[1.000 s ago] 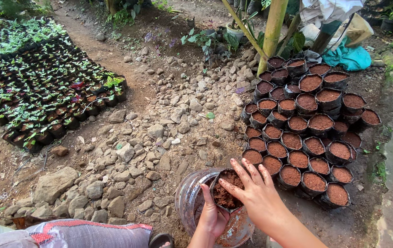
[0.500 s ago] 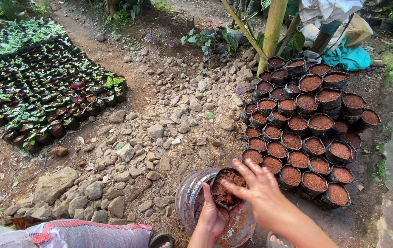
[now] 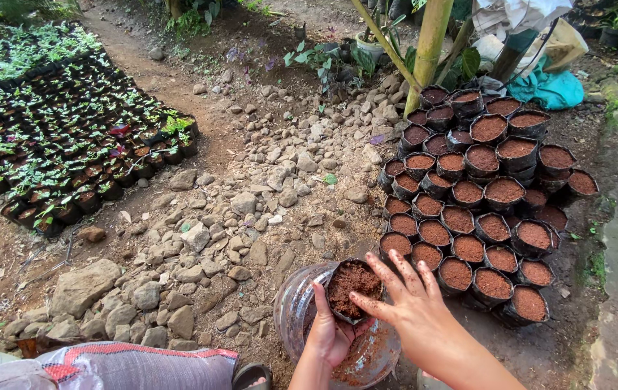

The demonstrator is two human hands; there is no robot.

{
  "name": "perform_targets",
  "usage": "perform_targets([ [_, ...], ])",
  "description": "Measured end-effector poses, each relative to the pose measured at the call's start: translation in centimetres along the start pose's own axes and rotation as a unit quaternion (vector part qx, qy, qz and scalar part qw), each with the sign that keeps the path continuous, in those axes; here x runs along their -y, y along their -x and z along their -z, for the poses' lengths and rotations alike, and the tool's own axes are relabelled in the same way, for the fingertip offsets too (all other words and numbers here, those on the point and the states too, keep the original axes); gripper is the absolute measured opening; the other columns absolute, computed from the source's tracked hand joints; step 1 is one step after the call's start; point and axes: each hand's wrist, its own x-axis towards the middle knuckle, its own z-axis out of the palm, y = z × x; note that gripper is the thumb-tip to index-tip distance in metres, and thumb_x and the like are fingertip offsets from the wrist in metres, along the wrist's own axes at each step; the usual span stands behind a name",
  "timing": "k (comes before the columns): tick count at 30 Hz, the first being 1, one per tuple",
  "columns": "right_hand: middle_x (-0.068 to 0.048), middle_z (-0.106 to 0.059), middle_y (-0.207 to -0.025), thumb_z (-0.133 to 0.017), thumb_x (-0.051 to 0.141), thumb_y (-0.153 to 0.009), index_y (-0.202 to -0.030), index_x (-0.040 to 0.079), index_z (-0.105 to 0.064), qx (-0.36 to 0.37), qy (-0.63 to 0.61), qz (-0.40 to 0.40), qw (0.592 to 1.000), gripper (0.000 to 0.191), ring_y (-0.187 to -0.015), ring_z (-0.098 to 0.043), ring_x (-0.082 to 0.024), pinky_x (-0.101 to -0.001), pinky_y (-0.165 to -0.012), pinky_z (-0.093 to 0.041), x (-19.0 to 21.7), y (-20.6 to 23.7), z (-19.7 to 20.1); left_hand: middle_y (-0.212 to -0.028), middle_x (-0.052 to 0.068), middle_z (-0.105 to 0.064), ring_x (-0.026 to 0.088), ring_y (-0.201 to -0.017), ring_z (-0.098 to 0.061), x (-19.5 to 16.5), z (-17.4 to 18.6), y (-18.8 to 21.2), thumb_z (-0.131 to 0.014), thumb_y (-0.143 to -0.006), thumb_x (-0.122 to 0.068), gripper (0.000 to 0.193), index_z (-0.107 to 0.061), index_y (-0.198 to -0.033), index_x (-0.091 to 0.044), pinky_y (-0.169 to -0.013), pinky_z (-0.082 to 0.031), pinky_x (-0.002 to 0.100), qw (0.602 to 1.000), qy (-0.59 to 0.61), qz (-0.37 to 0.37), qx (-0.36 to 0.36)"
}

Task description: The person scoops potting soil by hand from a large sack into a plastic nursery pot, presses and levels the soil with their palm, and places the filled pot onto a growing stack of filled pots on the ground. They repeat this cycle, occasionally repositioning the pot while filling.

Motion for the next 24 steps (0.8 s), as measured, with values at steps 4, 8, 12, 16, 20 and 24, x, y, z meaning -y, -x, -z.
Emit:
perform_targets([
  [4, -0.008, -0.007, -0.173, -0.061, -0.001, -0.078, -0.142, 0.042, -0.061, 0.044, -0.017, -0.012, 0.999, 0.077, -0.157, -0.001, -0.039, -0.0679, -0.116, -0.003, 0.4, -0.3, -0.1, -0.128, 0.005, -0.073, 0.023, -0.115, -0.068, -0.2, 0.0, 0.2, -0.043, -0.069, -0.092, 0.102, -0.060, -0.137, -0.019, -0.091, -0.056, 0.044, 1.000, -0.009, 0.002, -0.010],
  [8, -0.008, -0.011, -0.176, -0.062, -0.002, -0.076, -0.139, 0.042, -0.065, 0.039, -0.003, -0.002, 0.999, 0.076, -0.157, -0.003, -0.038, -0.0684, -0.115, -0.004, 0.0, -0.3, -0.3, -0.128, 0.005, -0.072, 0.022, -0.116, -0.068, -0.5, -0.2, 0.3, -0.044, -0.069, -0.091, 0.101, -0.060, -0.138, -0.019, -0.092, -0.057, 0.044, 1.000, -0.007, 0.009, -0.016],
  [12, -0.012, -0.024, -0.166, -0.063, -0.001, -0.072, -0.131, 0.038, -0.073, -0.075, -0.029, 0.076, 0.994, 0.072, -0.154, -0.012, -0.044, -0.0742, -0.115, -0.008, 0.1, -0.1, -0.6, -0.129, 0.004, -0.072, 0.022, -0.117, -0.069, -0.5, -0.4, 0.5, -0.044, -0.069, -0.090, 0.099, -0.060, -0.138, -0.020, -0.093, -0.058, 0.044, 1.000, 0.003, 0.015, -0.015],
  [16, -0.011, -0.023, -0.169, -0.061, -0.001, -0.071, -0.132, 0.040, -0.071, -0.055, -0.008, 0.061, 0.997, 0.074, -0.154, -0.012, -0.043, -0.0730, -0.115, -0.010, 0.2, -0.2, -0.7, -0.126, 0.007, -0.073, 0.023, -0.114, -0.069, -0.5, -0.3, 0.5, -0.043, -0.071, -0.091, 0.099, -0.060, -0.137, -0.018, -0.087, -0.059, 0.042, 0.999, -0.024, 0.016, -0.027],
  [20, -0.013, -0.031, -0.160, -0.059, 0.010, -0.079, -0.132, 0.036, -0.068, -0.219, 0.001, 0.152, 0.964, 0.059, -0.147, -0.021, -0.040, -0.0669, -0.112, -0.016, 0.0, -0.3, -1.1, -0.125, 0.003, -0.072, 0.020, -0.110, -0.068, -0.6, -0.1, 0.5, -0.043, -0.072, -0.091, 0.098, -0.061, -0.138, -0.021, -0.081, -0.057, 0.037, 1.000, -0.022, 0.020, -0.006],
  [24, -0.013, -0.030, -0.160, -0.056, 0.012, -0.079, -0.133, 0.036, -0.065, -0.200, 0.030, 0.157, 0.967, 0.060, -0.152, -0.022, -0.042, -0.0698, -0.116, -0.015, 0.1, -0.6, -2.0, -0.125, 0.003, -0.073, 0.019, -0.109, -0.069, -0.8, -0.2, 0.5, -0.043, -0.072, -0.090, 0.097, -0.062, -0.138, -0.022, -0.082, -0.058, 0.038, 0.999, -0.022, 0.026, -0.008],
])
